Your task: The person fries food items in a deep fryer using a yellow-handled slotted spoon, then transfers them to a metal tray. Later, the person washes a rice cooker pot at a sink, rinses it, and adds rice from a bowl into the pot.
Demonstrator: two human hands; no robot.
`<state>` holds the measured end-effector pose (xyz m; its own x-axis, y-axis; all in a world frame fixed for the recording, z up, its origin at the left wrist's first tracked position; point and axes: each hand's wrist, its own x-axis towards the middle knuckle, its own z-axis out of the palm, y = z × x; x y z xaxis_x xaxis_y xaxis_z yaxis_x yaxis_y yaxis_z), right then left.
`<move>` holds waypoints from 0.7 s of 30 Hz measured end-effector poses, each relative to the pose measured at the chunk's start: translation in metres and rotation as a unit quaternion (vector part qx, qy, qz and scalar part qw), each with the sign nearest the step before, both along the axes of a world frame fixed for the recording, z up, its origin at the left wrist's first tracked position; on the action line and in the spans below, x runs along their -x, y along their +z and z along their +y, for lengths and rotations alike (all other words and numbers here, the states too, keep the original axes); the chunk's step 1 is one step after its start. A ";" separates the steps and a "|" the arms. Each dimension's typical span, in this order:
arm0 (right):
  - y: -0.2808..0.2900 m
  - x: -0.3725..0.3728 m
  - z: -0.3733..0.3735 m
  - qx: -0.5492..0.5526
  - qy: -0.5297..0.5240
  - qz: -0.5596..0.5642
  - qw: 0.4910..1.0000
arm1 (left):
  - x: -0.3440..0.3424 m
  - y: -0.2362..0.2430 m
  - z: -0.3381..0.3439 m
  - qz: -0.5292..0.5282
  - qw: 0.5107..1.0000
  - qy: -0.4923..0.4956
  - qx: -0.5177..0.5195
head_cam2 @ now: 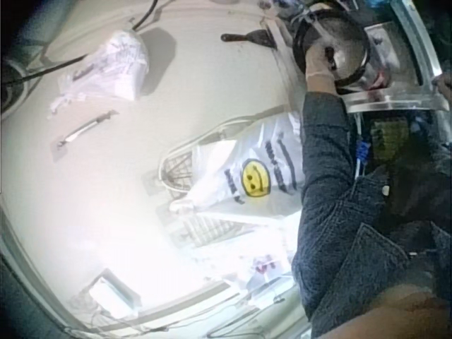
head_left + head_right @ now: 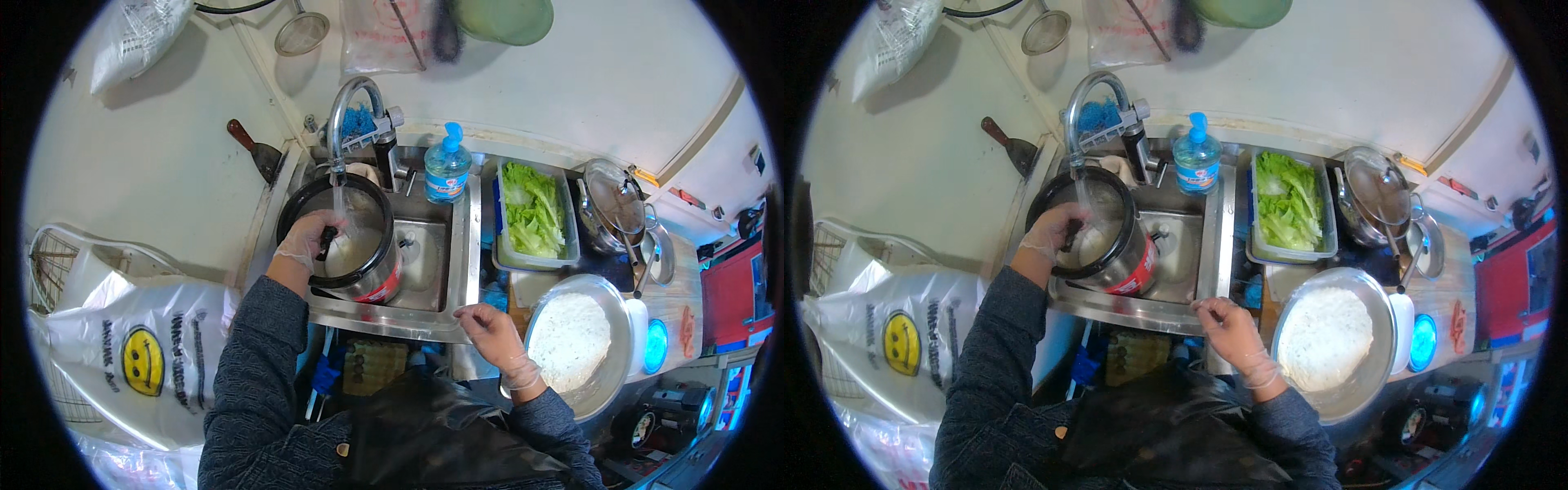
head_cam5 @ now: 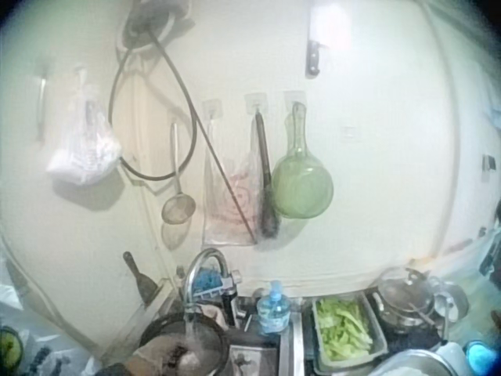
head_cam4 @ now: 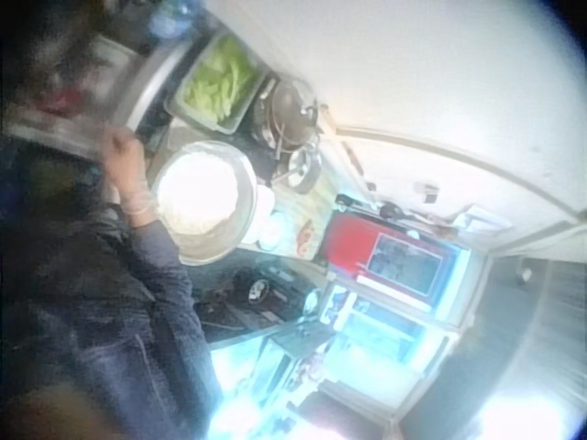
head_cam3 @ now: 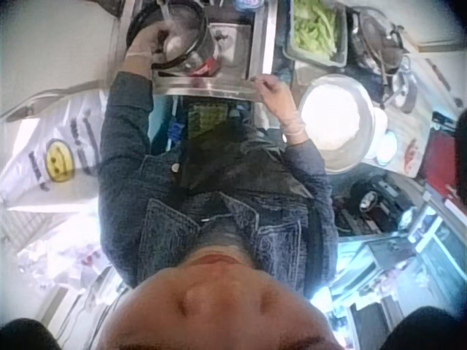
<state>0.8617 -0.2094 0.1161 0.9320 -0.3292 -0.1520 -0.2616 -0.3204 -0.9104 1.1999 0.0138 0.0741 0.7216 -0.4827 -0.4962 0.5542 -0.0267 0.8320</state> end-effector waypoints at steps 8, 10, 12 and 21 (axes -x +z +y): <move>0.004 0.001 0.001 0.011 0.010 0.009 1.000 | -0.009 -0.012 0.003 0.124 0.989 0.018 -0.078; 0.004 0.002 0.001 0.009 0.012 0.006 1.000 | -0.010 -0.016 0.005 0.102 0.991 0.005 -0.084; 0.003 0.003 0.001 0.019 0.013 -0.003 1.000 | -0.009 -0.018 0.007 0.063 0.993 -0.011 -0.095; 0.000 0.002 0.000 0.012 0.019 0.015 1.000 | 0.006 -0.009 -0.003 -0.341 0.867 -0.080 -0.355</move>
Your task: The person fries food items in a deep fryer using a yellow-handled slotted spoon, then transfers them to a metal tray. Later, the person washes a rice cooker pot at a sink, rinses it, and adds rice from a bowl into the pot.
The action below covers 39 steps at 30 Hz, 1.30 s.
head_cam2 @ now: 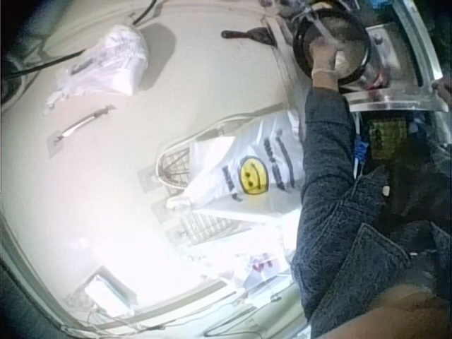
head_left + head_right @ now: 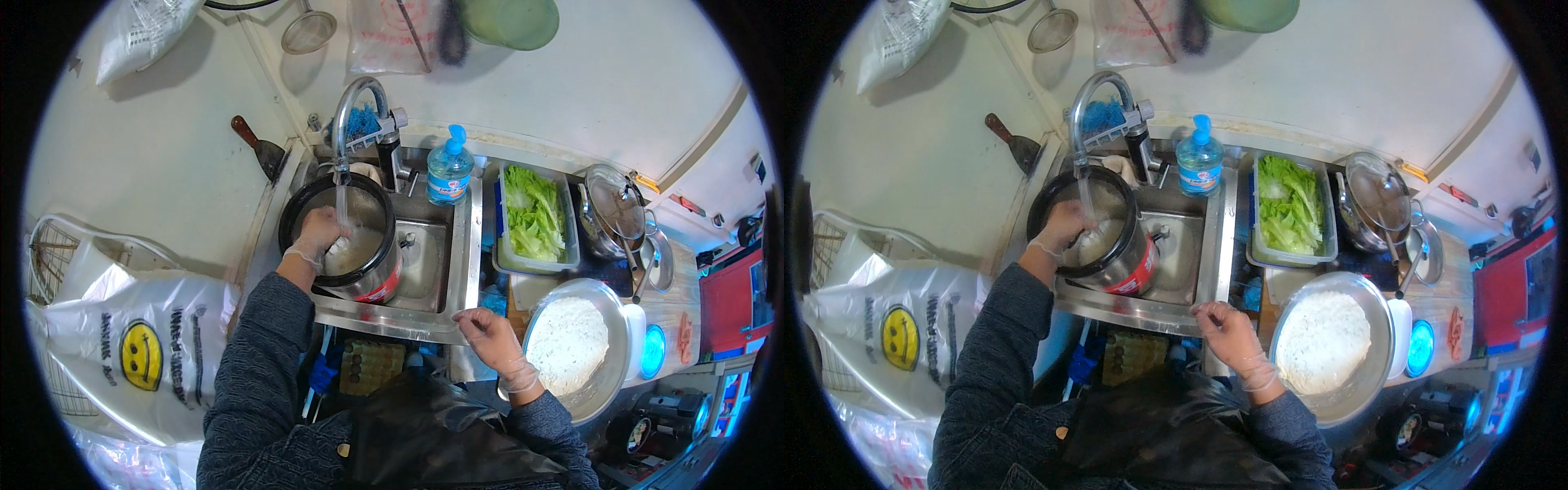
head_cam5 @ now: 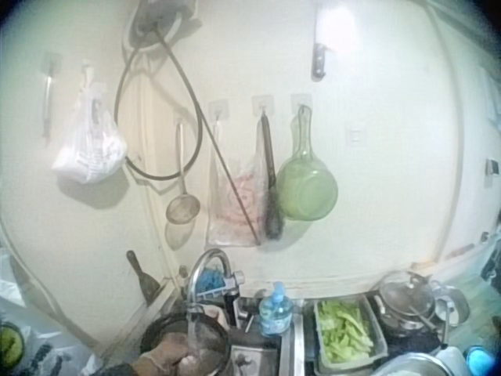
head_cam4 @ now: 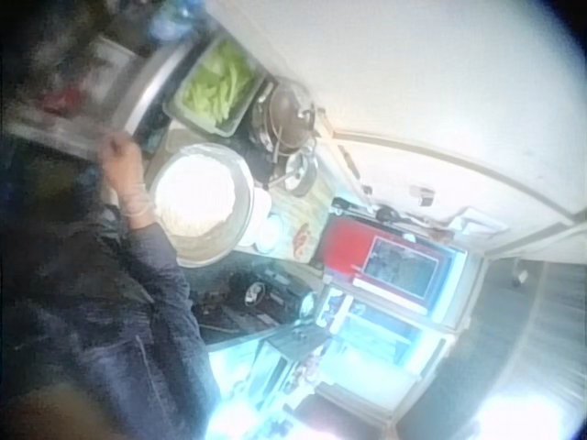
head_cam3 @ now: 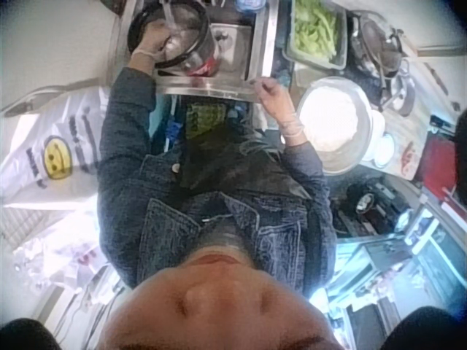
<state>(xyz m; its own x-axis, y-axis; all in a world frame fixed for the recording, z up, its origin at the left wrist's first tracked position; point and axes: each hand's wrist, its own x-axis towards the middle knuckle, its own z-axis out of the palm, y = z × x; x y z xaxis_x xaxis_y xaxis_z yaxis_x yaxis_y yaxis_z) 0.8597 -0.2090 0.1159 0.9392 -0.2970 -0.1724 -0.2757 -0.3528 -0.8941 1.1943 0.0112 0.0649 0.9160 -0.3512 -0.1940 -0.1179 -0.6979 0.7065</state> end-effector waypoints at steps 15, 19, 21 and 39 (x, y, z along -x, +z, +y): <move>0.001 -0.003 -0.002 0.009 0.007 0.005 1.000 | -0.002 0.011 -0.002 0.243 0.957 0.083 0.135; 0.003 -0.004 -0.004 -0.011 0.012 0.010 1.000 | -0.003 0.011 0.004 0.259 0.964 0.004 0.065; 0.003 -0.005 -0.004 0.002 0.016 -0.004 1.000 | -0.003 0.007 0.007 0.246 0.967 -0.034 0.058; 0.000 -0.008 -0.003 0.008 0.024 0.008 1.000 | 0.001 0.023 0.005 0.309 0.945 -0.007 0.106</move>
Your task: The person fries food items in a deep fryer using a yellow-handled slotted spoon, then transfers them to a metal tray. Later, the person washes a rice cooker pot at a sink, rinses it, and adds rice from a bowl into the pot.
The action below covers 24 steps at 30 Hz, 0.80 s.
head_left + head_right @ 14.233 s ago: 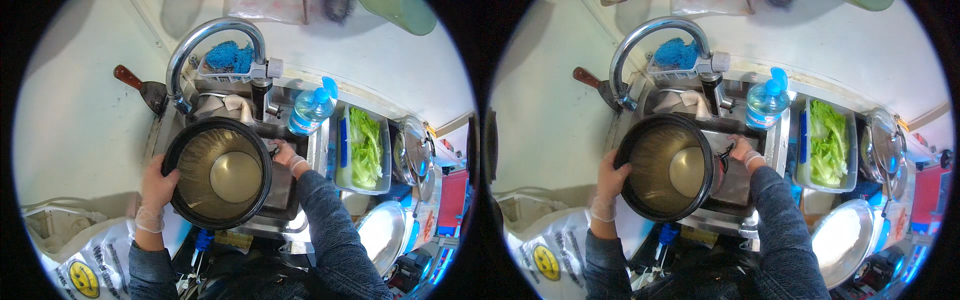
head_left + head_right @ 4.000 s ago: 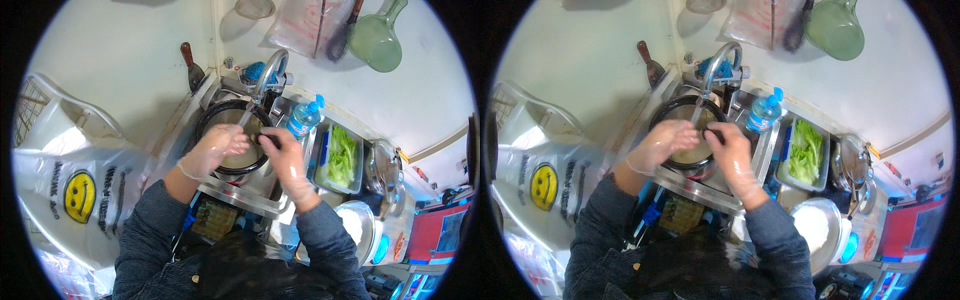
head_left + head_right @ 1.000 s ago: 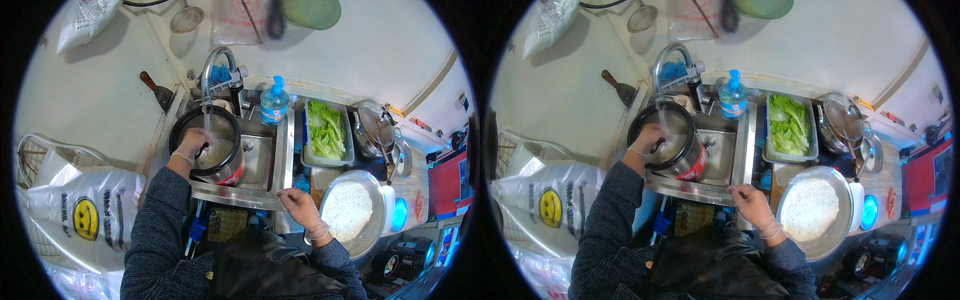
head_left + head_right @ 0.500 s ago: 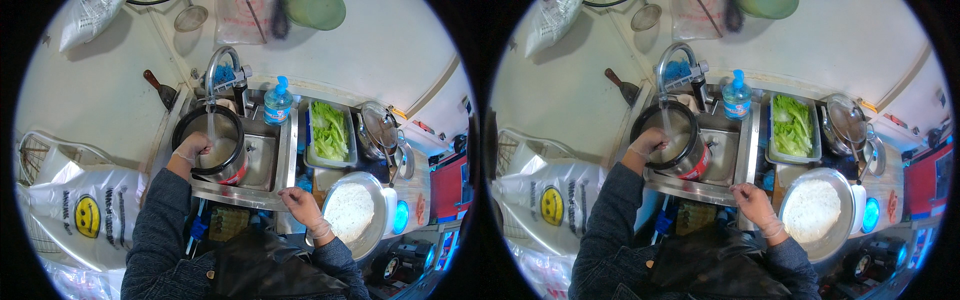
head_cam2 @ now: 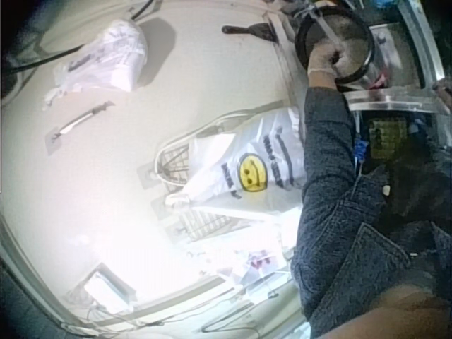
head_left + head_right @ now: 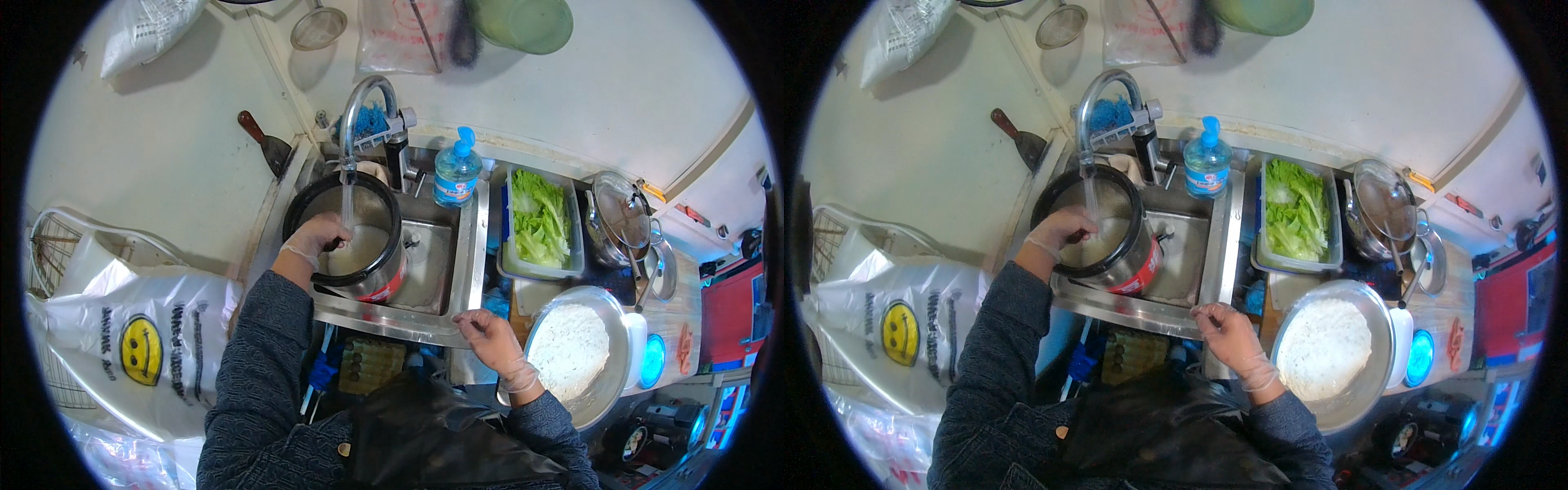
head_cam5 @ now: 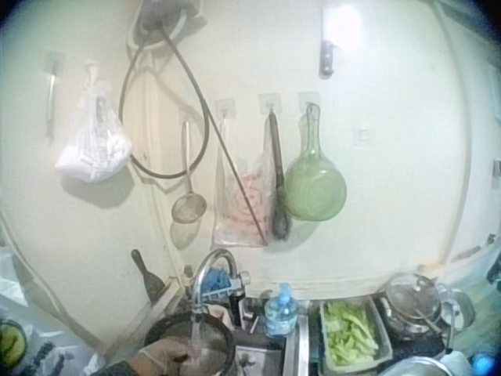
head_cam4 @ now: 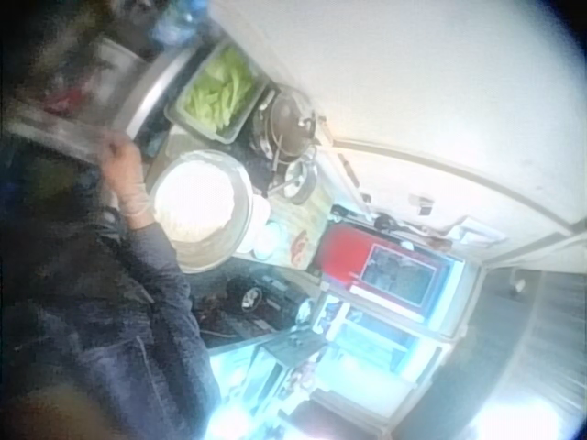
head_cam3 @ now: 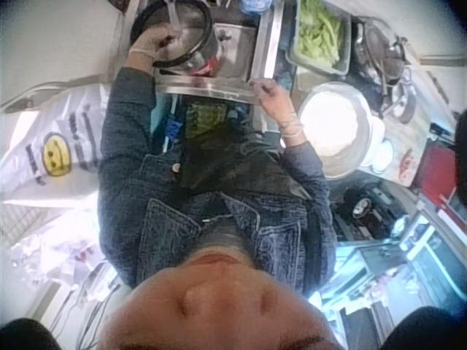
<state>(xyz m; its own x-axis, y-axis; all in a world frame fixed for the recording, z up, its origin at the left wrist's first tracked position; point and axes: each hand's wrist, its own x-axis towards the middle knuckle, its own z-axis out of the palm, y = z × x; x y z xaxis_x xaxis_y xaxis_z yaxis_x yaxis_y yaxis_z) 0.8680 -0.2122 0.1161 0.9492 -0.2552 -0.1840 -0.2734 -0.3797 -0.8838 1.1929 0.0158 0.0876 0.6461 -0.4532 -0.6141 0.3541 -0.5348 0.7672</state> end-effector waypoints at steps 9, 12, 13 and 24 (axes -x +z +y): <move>-0.002 0.000 0.000 -0.004 0.006 0.004 1.000 | 0.009 0.001 -0.004 -0.030 0.990 0.117 0.071; -0.002 -0.001 0.000 -0.002 0.009 0.005 1.000 | 0.010 0.003 -0.005 -0.015 0.989 0.107 0.098; -0.002 -0.001 0.000 -0.002 0.009 0.010 1.000 | 0.010 0.004 -0.006 -0.009 0.993 0.087 0.083; -0.004 0.000 0.000 0.000 0.005 -0.006 1.000 | 0.003 0.001 -0.005 -0.103 0.993 0.061 -0.018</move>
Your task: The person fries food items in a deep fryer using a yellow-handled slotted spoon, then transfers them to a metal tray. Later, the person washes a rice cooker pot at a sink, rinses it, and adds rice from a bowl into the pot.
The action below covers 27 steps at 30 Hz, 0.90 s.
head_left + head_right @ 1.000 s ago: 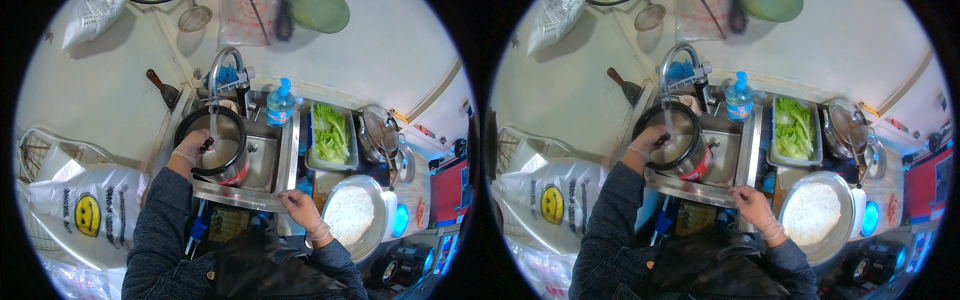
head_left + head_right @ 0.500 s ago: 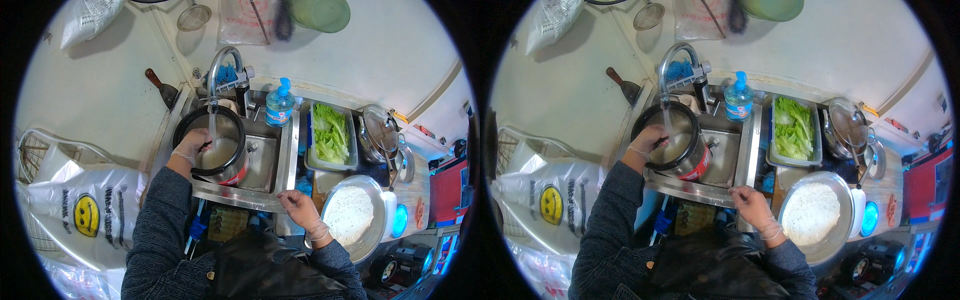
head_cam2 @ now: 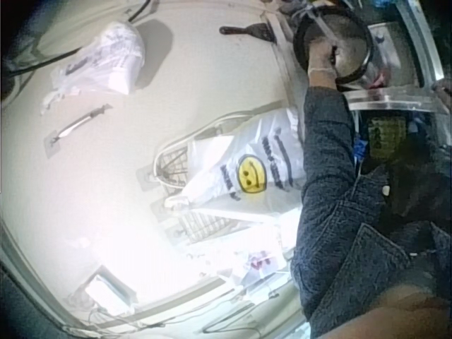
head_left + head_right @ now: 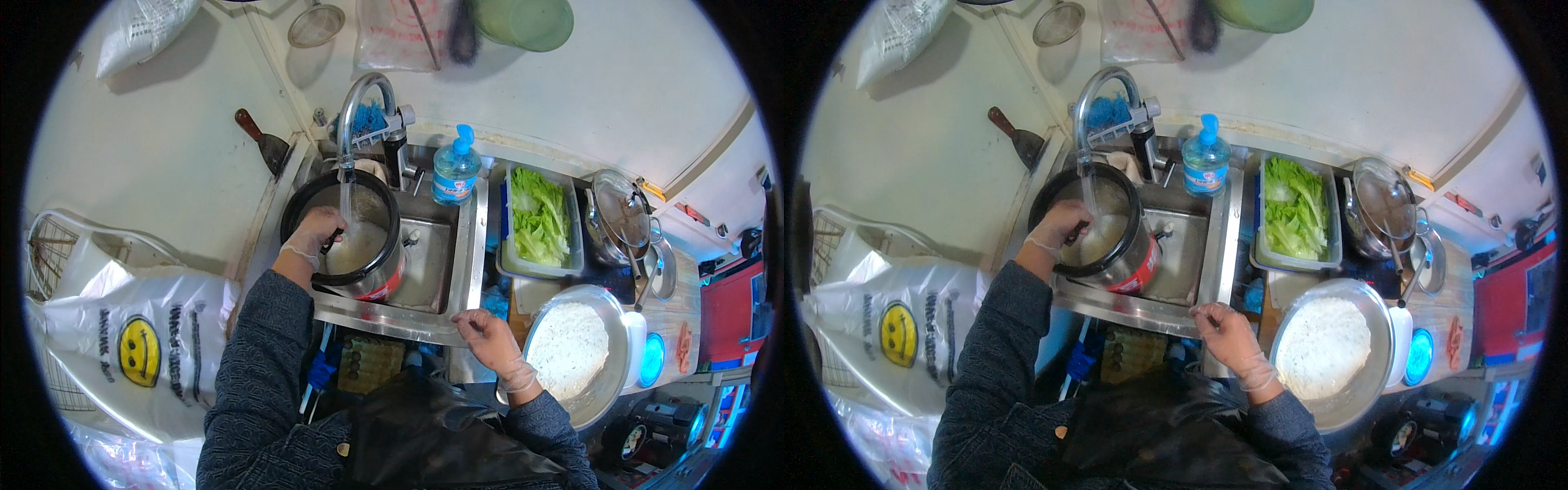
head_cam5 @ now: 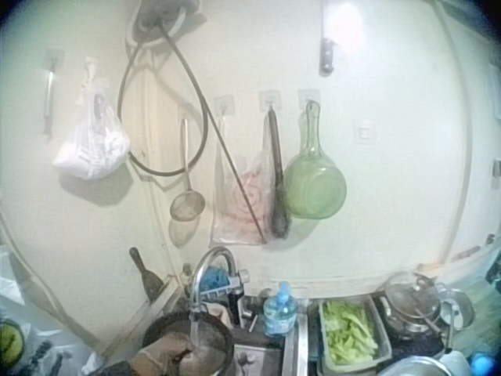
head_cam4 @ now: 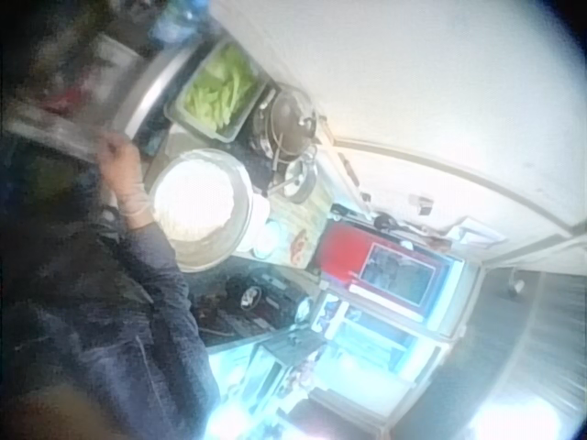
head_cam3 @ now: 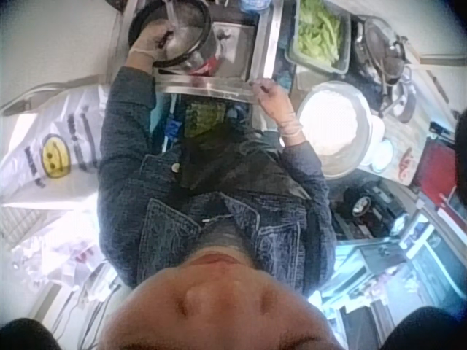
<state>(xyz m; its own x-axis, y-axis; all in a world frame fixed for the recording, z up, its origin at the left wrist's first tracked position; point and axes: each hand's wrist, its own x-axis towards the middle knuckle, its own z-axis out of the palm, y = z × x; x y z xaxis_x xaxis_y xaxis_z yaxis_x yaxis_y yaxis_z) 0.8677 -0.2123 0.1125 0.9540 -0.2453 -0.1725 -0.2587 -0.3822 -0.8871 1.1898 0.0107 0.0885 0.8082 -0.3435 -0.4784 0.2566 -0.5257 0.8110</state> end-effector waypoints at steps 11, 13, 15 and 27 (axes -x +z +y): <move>-0.001 0.001 0.002 0.005 0.001 0.005 1.000 | 0.000 -0.006 -0.004 0.039 0.999 0.008 -0.004; -0.001 0.001 0.002 0.011 0.004 0.000 1.000 | 0.003 0.000 -0.004 0.031 0.999 0.003 0.029; 0.000 0.001 0.002 -0.005 0.003 0.007 1.000 | 0.004 0.002 -0.002 0.008 0.999 -0.018 0.040; 0.000 -0.001 0.005 0.019 0.008 0.017 1.000 | -0.014 -0.013 0.004 -0.012 0.997 -0.061 -0.035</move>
